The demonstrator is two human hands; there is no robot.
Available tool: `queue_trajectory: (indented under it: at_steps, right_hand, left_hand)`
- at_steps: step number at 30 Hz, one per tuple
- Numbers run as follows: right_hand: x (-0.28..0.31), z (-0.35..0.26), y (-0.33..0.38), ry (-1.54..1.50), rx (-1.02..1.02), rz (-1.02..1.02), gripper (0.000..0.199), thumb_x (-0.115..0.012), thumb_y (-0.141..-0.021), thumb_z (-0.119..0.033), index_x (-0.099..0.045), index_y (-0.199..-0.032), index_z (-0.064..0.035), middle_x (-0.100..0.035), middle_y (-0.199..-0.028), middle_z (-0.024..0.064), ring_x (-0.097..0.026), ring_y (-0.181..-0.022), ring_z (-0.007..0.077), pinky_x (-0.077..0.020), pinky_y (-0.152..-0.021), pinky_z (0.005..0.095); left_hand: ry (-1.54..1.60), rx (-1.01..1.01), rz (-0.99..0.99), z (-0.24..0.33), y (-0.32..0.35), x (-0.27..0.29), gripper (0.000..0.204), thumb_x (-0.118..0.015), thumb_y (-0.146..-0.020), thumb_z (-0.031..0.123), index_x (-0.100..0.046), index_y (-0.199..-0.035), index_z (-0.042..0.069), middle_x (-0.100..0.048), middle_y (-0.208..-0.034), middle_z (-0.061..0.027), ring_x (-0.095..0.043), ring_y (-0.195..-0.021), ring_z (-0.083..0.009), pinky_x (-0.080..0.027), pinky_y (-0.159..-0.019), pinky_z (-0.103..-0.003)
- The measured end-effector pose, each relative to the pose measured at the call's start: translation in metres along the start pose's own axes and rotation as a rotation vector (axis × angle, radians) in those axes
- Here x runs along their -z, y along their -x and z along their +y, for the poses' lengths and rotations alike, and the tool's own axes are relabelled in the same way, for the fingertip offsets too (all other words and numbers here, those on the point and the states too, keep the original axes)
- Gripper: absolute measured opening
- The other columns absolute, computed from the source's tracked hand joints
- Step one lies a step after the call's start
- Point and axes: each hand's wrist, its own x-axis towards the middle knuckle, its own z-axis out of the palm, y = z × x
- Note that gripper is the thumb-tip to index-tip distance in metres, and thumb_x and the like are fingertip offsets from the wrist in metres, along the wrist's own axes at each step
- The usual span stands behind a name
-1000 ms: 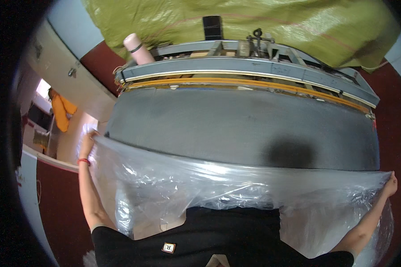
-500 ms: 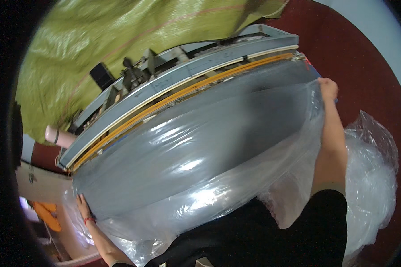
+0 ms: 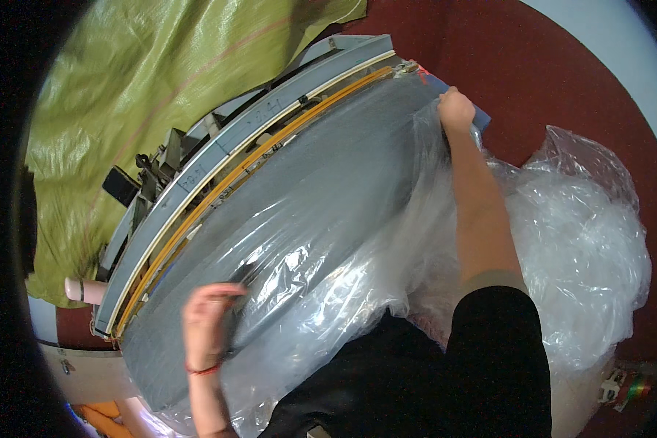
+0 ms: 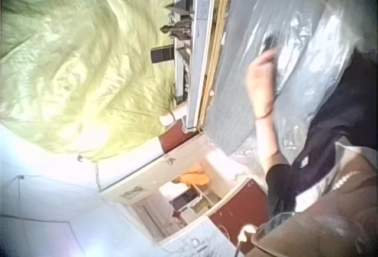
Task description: The recorder is handling and smoothing a large sheet of plastic film on a manufacturing machine.
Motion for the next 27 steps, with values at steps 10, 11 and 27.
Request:
queue_trajectory:
  at_steps: [10, 11, 27]
  right_hand:
    - [-0.002, -0.008, 0.003, -0.023, -0.013, -0.010, 0.024, -0.052, -0.080, -0.026, -0.055, -0.085, -0.0030, -0.061, -0.080, 0.0167, -0.059, -0.078, 0.0336, -0.0455, -0.068, 0.0444]
    - [-0.003, -0.008, 0.002, -0.027, -0.015, -0.007, 0.024, -0.051, -0.081, -0.026, -0.055, -0.086, -0.0032, -0.061, -0.081, 0.0165, -0.059, -0.078, 0.0337, -0.0457, -0.068, 0.0443]
    - [0.010, -0.004, 0.000, 0.059, -0.004, -0.106, 0.030, -0.045, -0.083, -0.033, -0.054, -0.103, -0.0115, -0.060, -0.096, 0.0155, -0.056, -0.091, 0.0347, -0.0441, -0.073, 0.0462]
  left_hand:
    - [0.218, 0.094, -0.570, -0.012, -0.107, -0.245, 0.046, -0.046, -0.089, 0.020, -0.034, -0.125, -0.005, -0.042, -0.124, -0.0157, -0.042, -0.111, -0.0193, -0.036, -0.090, -0.030]
    - [0.338, 0.270, -0.596, -0.006, -0.109, -0.245, 0.045, -0.048, -0.088, 0.022, -0.038, -0.123, -0.005, -0.048, -0.117, -0.0159, -0.046, -0.107, -0.0194, -0.039, -0.087, -0.031]
    - [0.850, -0.324, 0.826, -0.055, 0.136, 0.132, 0.037, -0.062, -0.074, 0.013, -0.050, -0.108, 0.005, -0.053, -0.087, 0.0017, -0.048, -0.073, -0.0098, -0.045, -0.071, -0.030]
